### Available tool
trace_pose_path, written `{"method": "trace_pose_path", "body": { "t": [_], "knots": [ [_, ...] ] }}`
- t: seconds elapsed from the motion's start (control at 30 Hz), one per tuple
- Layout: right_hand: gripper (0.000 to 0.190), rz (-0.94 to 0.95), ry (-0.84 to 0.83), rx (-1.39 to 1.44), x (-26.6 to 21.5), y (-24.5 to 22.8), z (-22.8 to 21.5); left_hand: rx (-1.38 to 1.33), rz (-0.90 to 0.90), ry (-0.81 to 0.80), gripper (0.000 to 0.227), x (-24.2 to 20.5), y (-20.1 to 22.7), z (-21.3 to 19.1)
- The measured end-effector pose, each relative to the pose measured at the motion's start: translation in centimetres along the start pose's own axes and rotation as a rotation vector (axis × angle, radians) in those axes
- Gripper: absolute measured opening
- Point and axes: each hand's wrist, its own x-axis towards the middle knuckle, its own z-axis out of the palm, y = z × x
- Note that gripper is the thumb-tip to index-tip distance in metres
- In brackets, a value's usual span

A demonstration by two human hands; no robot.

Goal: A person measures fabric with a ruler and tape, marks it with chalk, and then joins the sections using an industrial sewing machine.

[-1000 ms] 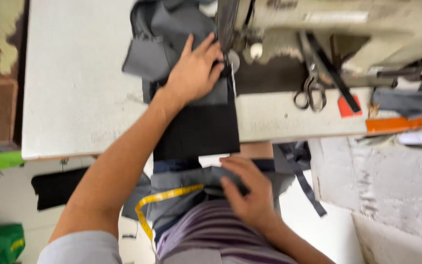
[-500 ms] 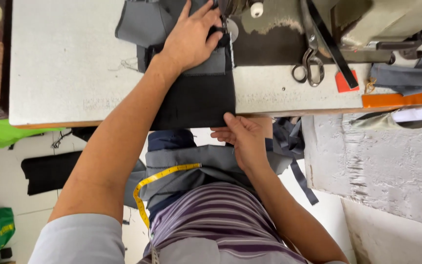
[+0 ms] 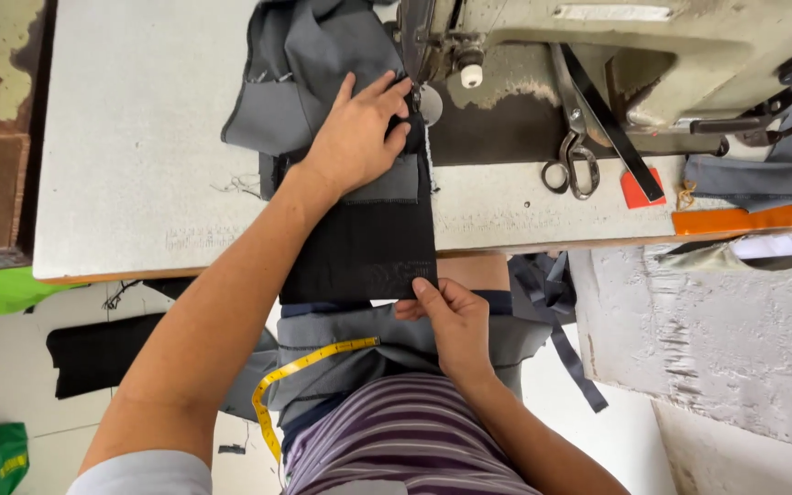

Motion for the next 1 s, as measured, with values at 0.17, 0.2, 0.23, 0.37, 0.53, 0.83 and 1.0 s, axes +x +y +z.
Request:
{"method": "trace_pose_path", "body": {
  "t": [0.17, 0.2, 0.23, 0.37, 0.53, 0.83, 1.0],
  "knots": [
    [0.030, -0.033, -0.021, -0.035, -0.1, -0.7, -0.2, 0.073, -0.013, 0.016, 0.016, 1.0, -0.7, 0.3],
    [0.030, -0.028, -0.019, -0.033, -0.3, -0.5, -0.3, 0.072, -0.012, 0.010, 0.016, 0.8, -0.6, 0.4],
    [0.030, -0.042, -0.022, -0.031, -0.2, -0.5, -0.3, 0.069, -0.007, 0.024, 0.014, 0.8, -0.6, 0.3],
    [0.033, -0.049, -0.033, -0.044, -0.2, -0.6, -0.4, 0.072, 0.014, 0.083, 0.009, 0.5, -0.5, 0.4],
    [0.032, -0.067, -0.041, -0.040, -0.1, -0.5, -0.6, -0.063, -0.035, 0.116, 0.009, 0.2, 0.2, 0.0],
    [0.031, -0.080, -0.089, -0.059, 0.5, -0.2, -1.1, -0.144, -0.101, 0.139, 0.011, 0.2, 0.5, -0.3],
    [0.049, 0.020, -0.261, -1.034, 2.3, -6.3, -3.8, -0.125, -0.118, 0.124, 0.011, 0.1, 0.8, -0.6]
  ]
}}
